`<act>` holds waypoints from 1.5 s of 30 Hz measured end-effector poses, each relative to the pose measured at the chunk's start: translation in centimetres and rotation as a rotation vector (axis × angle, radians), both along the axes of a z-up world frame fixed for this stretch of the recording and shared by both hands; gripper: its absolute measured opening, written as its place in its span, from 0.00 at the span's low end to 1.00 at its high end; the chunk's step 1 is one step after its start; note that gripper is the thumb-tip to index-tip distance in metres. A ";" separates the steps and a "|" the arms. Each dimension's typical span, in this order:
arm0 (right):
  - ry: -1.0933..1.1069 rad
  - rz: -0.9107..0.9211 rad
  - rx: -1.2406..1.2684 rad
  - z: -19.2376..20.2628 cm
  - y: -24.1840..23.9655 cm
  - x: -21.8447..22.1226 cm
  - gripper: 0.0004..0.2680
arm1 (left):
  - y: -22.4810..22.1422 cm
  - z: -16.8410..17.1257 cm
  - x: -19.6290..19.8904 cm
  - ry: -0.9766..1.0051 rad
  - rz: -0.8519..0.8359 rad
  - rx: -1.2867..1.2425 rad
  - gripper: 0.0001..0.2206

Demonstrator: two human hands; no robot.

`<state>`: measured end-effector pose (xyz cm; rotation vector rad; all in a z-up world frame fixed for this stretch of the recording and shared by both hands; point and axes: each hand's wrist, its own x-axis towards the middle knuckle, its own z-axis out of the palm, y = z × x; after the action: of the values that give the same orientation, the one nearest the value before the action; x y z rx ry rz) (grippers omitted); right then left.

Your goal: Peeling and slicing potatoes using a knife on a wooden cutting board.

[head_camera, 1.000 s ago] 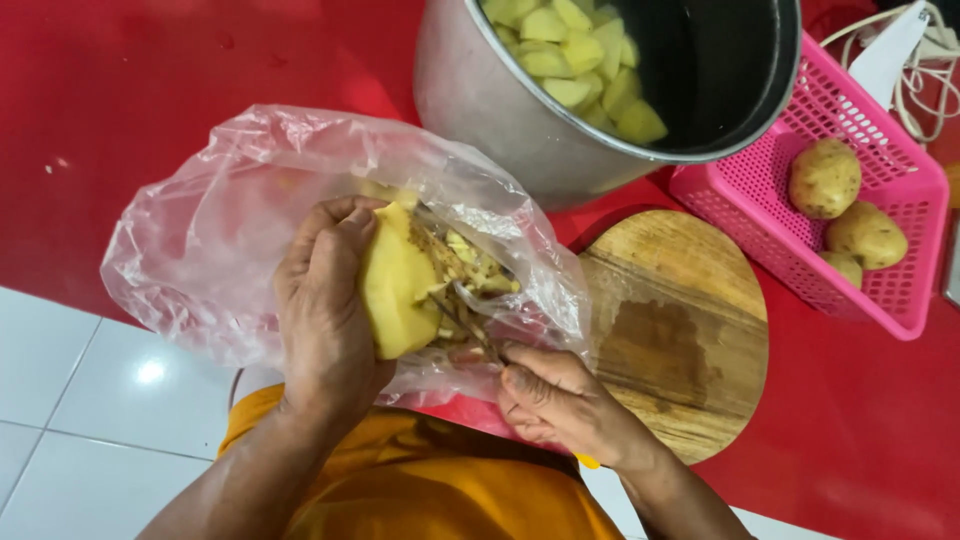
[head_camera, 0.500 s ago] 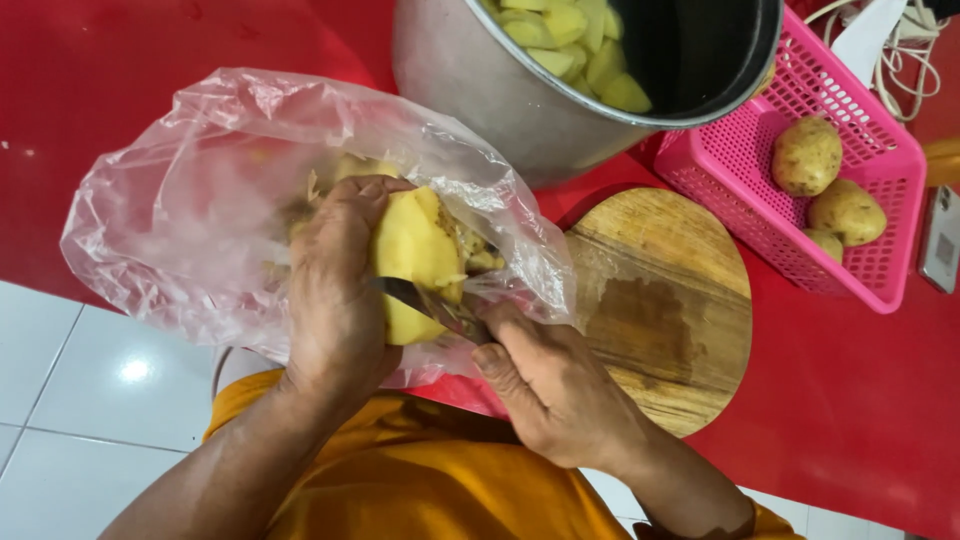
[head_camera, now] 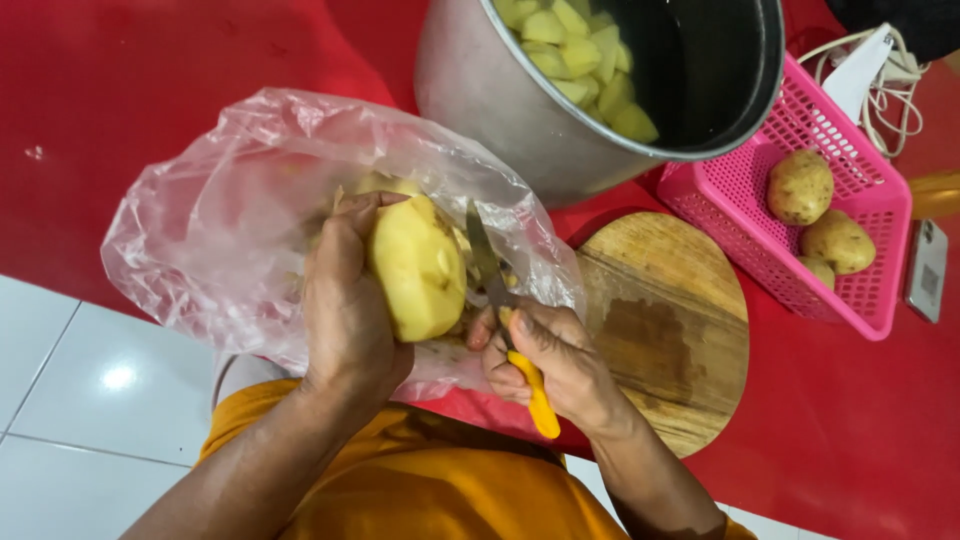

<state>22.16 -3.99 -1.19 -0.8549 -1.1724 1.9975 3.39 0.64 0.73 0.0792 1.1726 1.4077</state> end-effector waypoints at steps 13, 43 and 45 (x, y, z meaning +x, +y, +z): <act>-0.481 0.001 0.464 2.7 -1.4 -2.1 0.11 | 0.7 -0.4 -1.0 -0.214 -0.184 0.138 0.14; -0.717 -0.018 0.388 3.0 -2.7 -2.2 0.06 | 0.1 1.1 0.1 0.470 -0.467 0.175 0.20; -0.706 -0.163 0.425 2.8 -3.2 -2.4 0.11 | -0.3 0.4 0.7 0.036 -0.249 0.298 0.17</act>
<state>19.75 -7.17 1.61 -1.4170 -1.7577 1.2541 4.04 0.37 1.09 0.4464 0.9384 1.3520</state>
